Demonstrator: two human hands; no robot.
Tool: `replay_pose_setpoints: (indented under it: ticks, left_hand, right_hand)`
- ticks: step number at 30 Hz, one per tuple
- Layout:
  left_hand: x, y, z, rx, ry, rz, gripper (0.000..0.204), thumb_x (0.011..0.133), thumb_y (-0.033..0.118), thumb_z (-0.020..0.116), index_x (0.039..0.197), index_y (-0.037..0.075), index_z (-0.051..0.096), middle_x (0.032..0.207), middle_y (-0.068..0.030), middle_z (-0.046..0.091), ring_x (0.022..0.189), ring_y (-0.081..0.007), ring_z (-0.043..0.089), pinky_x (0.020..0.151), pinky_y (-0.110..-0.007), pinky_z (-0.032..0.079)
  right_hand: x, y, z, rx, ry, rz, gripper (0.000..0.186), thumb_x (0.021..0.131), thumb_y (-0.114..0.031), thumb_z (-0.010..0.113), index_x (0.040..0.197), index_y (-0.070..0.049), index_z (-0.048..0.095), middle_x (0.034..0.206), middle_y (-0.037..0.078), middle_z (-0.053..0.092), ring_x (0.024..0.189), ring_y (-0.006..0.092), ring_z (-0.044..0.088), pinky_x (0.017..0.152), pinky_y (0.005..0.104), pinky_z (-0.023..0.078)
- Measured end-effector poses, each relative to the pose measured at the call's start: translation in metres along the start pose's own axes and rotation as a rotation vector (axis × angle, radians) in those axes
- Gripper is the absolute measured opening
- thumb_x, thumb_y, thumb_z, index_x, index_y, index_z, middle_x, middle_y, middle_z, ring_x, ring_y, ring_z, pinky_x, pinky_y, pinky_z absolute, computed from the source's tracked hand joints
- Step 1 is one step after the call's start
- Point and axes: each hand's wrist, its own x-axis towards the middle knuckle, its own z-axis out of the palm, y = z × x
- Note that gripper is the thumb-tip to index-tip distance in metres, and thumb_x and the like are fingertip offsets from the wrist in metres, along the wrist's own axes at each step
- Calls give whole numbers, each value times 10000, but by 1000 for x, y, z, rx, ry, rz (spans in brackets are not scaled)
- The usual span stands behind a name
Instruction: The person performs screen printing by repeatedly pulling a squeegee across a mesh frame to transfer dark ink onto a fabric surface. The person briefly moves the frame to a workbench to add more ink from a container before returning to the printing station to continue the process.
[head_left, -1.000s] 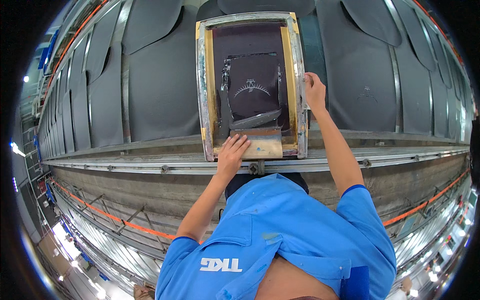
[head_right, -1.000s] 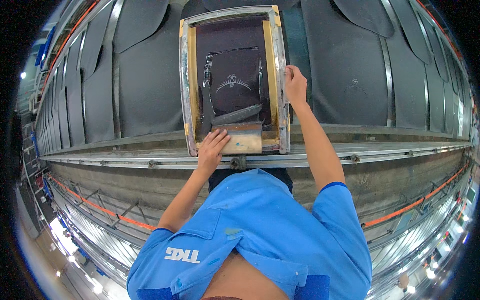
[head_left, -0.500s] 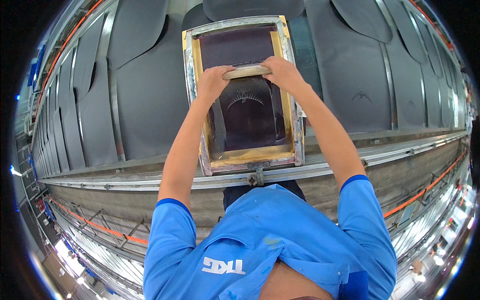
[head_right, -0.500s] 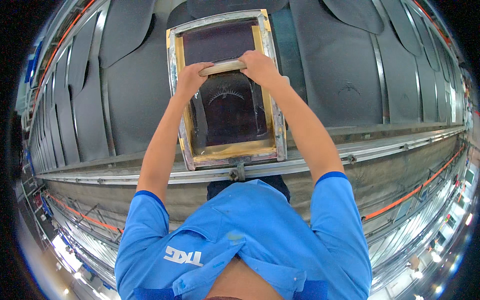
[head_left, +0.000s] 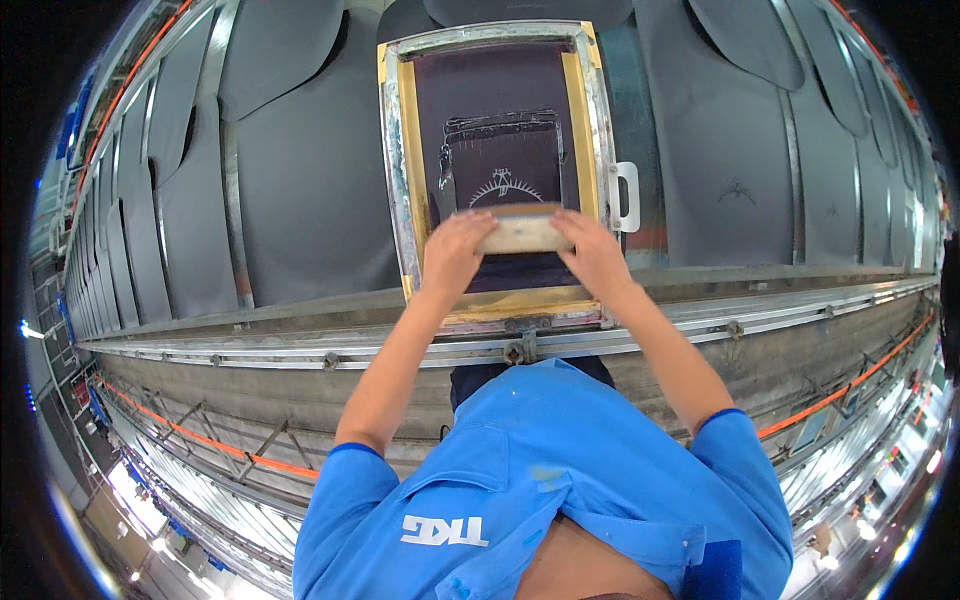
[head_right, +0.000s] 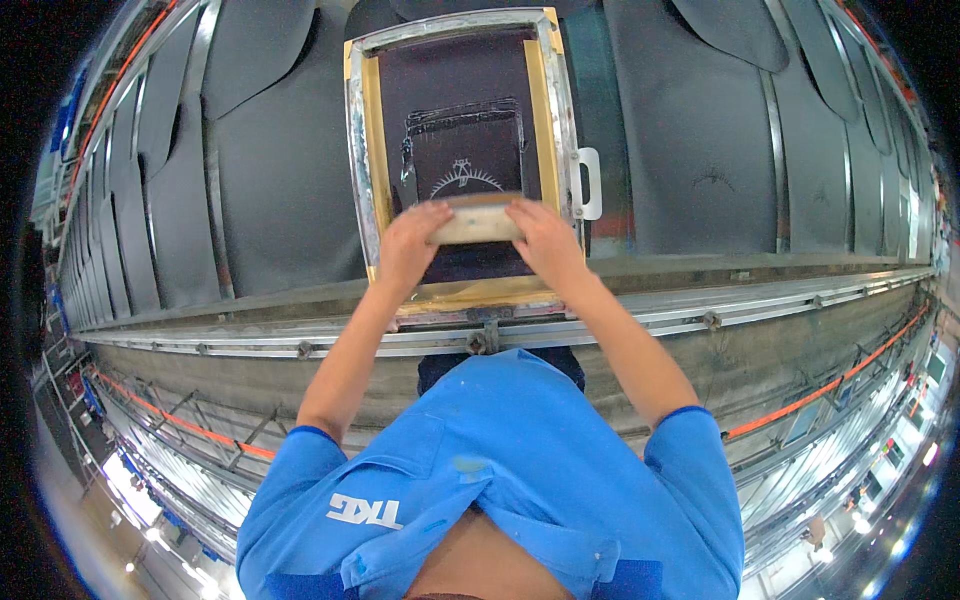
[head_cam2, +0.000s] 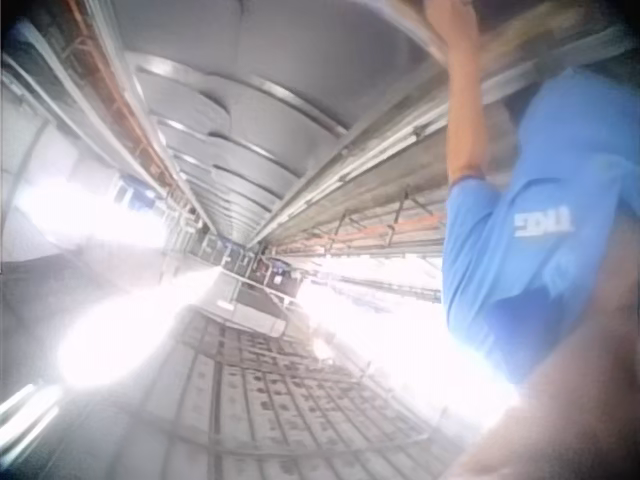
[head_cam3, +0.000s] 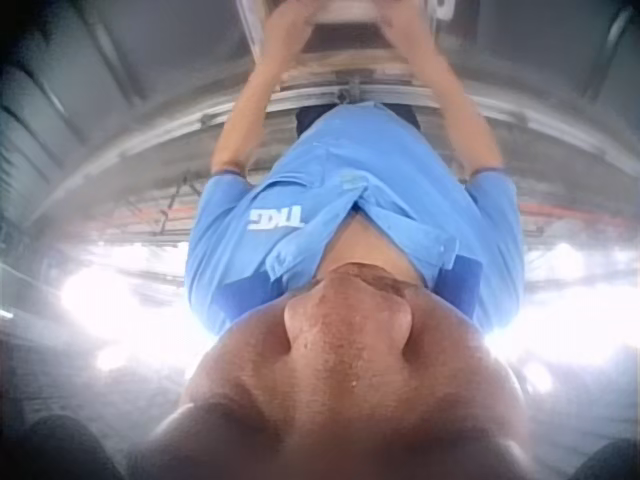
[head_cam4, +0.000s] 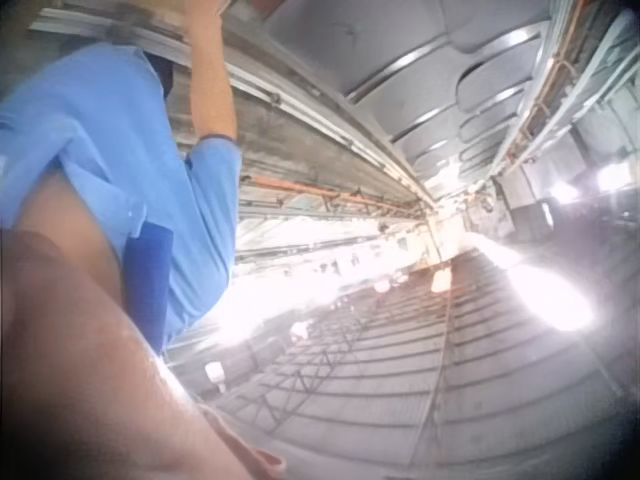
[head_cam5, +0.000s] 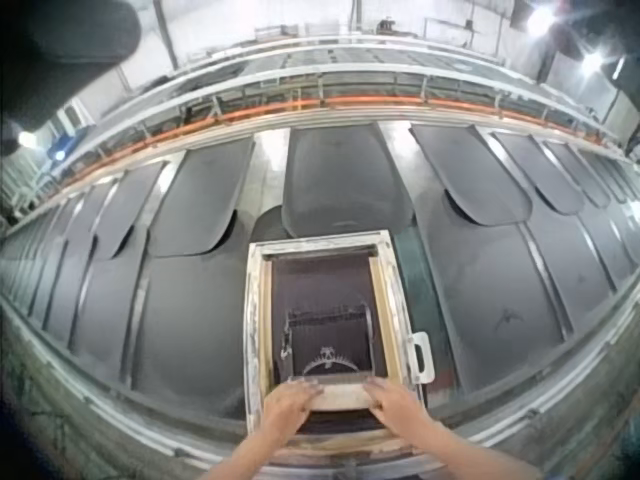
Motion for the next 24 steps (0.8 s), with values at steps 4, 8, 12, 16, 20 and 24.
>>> replay_pose_setpoints:
  ticks: [4,8,12,16,20,24]
  left_hand:
    - [88,-33,-13,-17,80,-44,387,761,-54,596,1100,74,732,1133,-124,725,1110,-304,665,987,-399,516]
    - [149,-54,-17,38,5,-85,303,771,61,670,1057,90,764,1028,-138,739,978,-348,688,899,-425,537]
    - [109,-50,-7,106,-101,-88,338,769,66,681,1090,136,759,1057,-124,739,979,-340,690,902,-435,534]
    - [29,-22,7,31,-112,-137,383,723,-15,673,1077,110,750,1121,-111,735,1057,-301,686,971,-406,525]
    - [-33,4,13,5,-8,-89,375,724,-44,645,1059,96,740,1146,-88,729,1117,-275,668,999,-397,516]
    - [-50,11,9,29,25,-96,413,699,-63,665,1081,80,730,1198,-81,713,1157,-267,646,1011,-382,509]
  right_hand:
    - [91,28,-21,-6,129,-80,377,806,-37,661,1182,-18,657,1239,170,649,1166,363,606,1016,434,493]
    - [147,48,-32,-27,105,-18,322,808,-69,684,1126,-20,685,1143,166,675,1086,357,635,949,434,513]
    - [104,43,-11,33,84,7,346,788,-60,695,1132,-25,684,1128,171,678,1077,364,634,957,448,506]
    - [22,23,12,73,63,32,419,764,-39,708,1182,-30,676,1194,177,675,1145,364,620,994,424,493]
    - [-27,1,12,135,-68,40,430,803,-119,760,1214,-33,667,1279,152,646,1195,340,602,1038,403,474]
    - [-9,26,-36,835,-19,503,454,819,-162,816,1225,-22,667,1268,158,639,1124,294,634,966,383,500]
